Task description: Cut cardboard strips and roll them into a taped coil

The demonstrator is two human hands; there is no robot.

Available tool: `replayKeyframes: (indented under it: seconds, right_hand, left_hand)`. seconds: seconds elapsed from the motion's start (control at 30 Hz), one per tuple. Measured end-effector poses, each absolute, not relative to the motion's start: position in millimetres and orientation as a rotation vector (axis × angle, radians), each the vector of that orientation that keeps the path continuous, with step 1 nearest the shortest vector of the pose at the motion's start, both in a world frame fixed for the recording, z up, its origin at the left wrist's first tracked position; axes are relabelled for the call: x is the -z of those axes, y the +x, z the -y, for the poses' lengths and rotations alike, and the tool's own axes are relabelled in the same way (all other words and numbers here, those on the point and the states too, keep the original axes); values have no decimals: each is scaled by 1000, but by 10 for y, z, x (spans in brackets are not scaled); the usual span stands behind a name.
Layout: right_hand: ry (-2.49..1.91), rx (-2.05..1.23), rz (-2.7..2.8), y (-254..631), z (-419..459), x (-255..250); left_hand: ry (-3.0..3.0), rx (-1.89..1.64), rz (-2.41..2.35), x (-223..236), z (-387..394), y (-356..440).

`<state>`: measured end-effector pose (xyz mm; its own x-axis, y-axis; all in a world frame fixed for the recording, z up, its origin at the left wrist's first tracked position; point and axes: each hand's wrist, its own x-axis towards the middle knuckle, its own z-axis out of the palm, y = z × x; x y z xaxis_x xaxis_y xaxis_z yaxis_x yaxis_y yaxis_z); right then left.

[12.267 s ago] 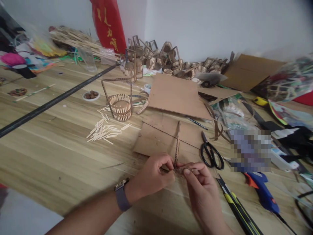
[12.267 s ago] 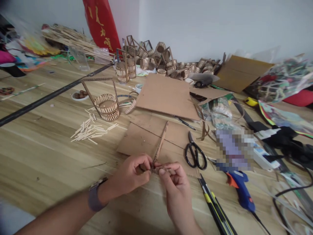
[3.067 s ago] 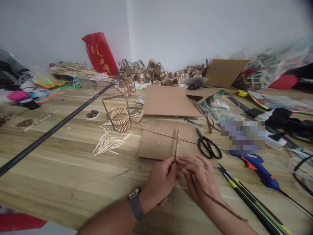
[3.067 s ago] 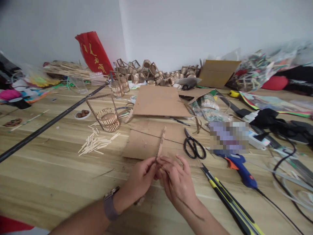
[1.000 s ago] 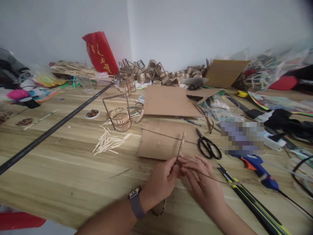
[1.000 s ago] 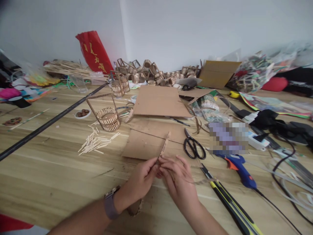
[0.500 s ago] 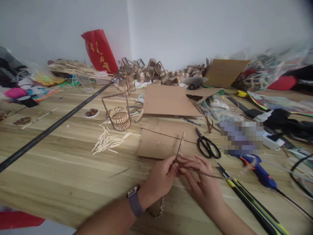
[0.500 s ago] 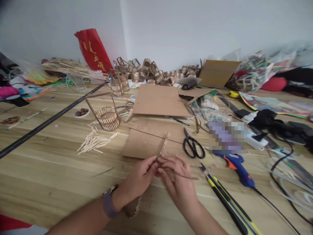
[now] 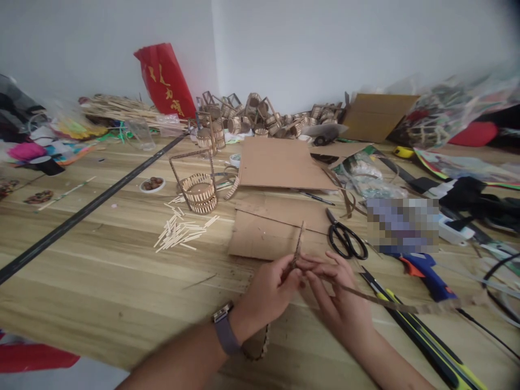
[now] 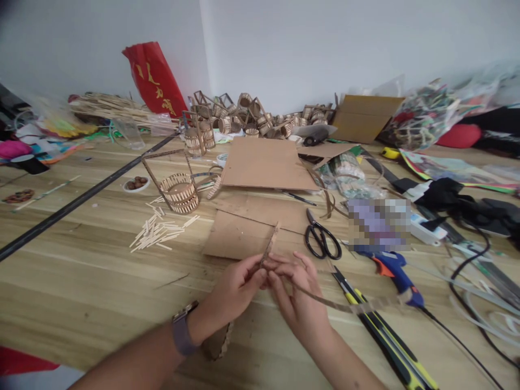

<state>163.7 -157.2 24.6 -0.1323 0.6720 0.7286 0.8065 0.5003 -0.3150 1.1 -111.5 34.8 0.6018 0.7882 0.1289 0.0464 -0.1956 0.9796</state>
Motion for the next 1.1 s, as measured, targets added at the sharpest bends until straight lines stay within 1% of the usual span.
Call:
replayKeyframes:
  seconds: [0.33, 0.53, 0.73, 0.9, 1.1]
  right_hand:
    - [-1207, 215, 1951, 1677, 1547, -211]
    - [-1267, 137, 1829, 1670, 1552, -225]
    - [-1210, 164, 1898, 1655, 1566, -220]
    - [-1225, 212, 1926, 1656, 1558, -235]
    - [-1255, 185, 1875, 1676, 1559, -242]
  left_hand:
    - [1703, -814, -754, -326, 1127, 13]
    - [1637, -778, -731, -305, 1111, 9]
    - [1640, -802, -689, -293, 1086, 15]
    - [1710, -841, -755, -290, 1098, 18]
    - [1668, -809, -708, -293, 1113, 19]
